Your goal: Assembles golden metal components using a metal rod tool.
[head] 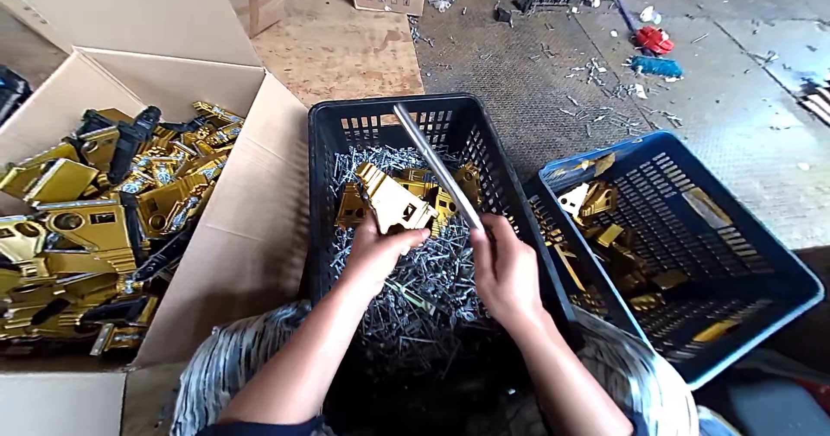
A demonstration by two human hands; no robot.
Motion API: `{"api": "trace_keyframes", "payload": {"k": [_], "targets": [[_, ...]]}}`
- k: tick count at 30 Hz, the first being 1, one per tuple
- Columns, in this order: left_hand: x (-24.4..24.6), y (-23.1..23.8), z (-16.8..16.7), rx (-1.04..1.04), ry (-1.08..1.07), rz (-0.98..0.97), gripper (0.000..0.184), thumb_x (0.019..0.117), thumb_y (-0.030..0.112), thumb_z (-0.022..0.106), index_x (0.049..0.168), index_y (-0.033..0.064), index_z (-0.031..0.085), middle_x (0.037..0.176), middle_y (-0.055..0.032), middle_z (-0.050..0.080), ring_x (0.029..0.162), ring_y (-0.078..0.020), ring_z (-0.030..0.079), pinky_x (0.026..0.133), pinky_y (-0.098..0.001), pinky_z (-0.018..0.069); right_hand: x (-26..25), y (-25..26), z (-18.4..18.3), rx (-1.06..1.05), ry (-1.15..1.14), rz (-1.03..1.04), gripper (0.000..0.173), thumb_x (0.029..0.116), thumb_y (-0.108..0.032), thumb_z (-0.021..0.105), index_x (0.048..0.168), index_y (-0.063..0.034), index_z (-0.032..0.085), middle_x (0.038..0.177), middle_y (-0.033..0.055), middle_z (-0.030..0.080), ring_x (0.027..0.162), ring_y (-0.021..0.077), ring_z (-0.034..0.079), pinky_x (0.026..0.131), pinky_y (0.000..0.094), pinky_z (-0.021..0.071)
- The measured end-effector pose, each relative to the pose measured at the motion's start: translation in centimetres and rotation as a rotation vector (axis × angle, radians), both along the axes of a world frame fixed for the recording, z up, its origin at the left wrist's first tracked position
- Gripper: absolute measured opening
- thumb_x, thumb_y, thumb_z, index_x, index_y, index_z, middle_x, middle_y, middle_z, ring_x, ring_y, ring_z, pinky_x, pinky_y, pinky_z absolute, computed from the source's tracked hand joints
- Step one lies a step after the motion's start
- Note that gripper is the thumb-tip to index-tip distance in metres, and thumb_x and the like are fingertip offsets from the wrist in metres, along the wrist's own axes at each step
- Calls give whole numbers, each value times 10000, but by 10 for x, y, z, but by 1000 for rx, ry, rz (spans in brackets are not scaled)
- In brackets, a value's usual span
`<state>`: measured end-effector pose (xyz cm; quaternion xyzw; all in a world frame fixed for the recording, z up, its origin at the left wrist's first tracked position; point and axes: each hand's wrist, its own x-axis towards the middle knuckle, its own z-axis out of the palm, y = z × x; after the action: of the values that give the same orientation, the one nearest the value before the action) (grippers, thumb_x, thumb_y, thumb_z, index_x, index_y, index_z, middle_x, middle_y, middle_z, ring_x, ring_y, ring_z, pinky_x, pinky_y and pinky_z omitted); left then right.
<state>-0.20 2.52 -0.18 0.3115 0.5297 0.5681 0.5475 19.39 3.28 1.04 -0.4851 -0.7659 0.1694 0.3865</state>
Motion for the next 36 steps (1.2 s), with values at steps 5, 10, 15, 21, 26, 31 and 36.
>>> {"api": "trace_keyframes", "payload": {"k": [5, 10, 15, 21, 26, 31, 36], "targets": [[-2, 1, 11, -13, -90, 3, 587, 829, -84, 745, 1346, 42, 499, 1142, -145, 674, 949, -246, 707, 841, -406, 621, 4, -13, -22, 240, -199, -5, 325, 1068, -269, 431, 1011, -15, 626, 678, 95, 627, 518, 234, 627, 447, 390, 507], [3, -2, 17, -34, -145, -21, 511, 872, -119, 675, 1332, 29, 509, 1135, -151, 682, 940, -244, 717, 820, -382, 624, 0, -15, -20, 307, -117, -18, 379, 1098, -294, 344, 1028, 0, 573, 674, 56, 565, 523, 145, 552, 474, 290, 477], [-2, -3, 11, -60, -124, -42, 506, 878, -111, 680, 1338, 11, 507, 1156, -183, 688, 982, -276, 721, 839, -392, 621, -2, -8, -25, -295, -251, -44, 321, 1075, -289, 459, 1094, -20, 633, 691, 104, 637, 633, 286, 675, 594, 477, 549], [2, -11, -9, 581, 1117, -18, 430, 766, 59, 782, 1184, 55, 684, 1186, -55, 730, 1070, -181, 712, 889, -429, 603, -1, 1, 2, -987, 832, 183, 409, 1123, -372, 296, 1135, -82, 584, 755, 11, 678, 437, -12, 408, 411, 146, 341], [-2, -8, -5, 685, 1188, -59, 799, 693, 15, 785, 1438, 70, 504, 1551, -143, 459, 1474, -322, 384, 1185, -523, 371, 6, 6, 3, -936, 992, 129, 251, 1022, -6, 477, 1232, 14, 613, 751, 48, 648, 450, -6, 410, 421, 141, 354], [9, -11, -21, 658, 1244, -99, 408, 836, -4, 638, 1175, 192, 754, 1462, -97, 575, 1284, -284, 600, 1013, -495, 528, 0, 5, -6, -897, 772, 160, 303, 996, -162, 629, 1265, -32, 574, 928, 54, 686, 605, 59, 564, 557, 214, 500], [7, -4, -19, 870, 1193, -6, 253, 875, -67, 603, 970, 112, 754, 1385, -156, 613, 1333, -276, 562, 1060, -408, 521, -3, 8, -6, -884, 897, 130, 172, 1011, -44, 561, 1172, -31, 620, 712, -8, 570, 460, -2, 385, 434, 151, 342]]}}
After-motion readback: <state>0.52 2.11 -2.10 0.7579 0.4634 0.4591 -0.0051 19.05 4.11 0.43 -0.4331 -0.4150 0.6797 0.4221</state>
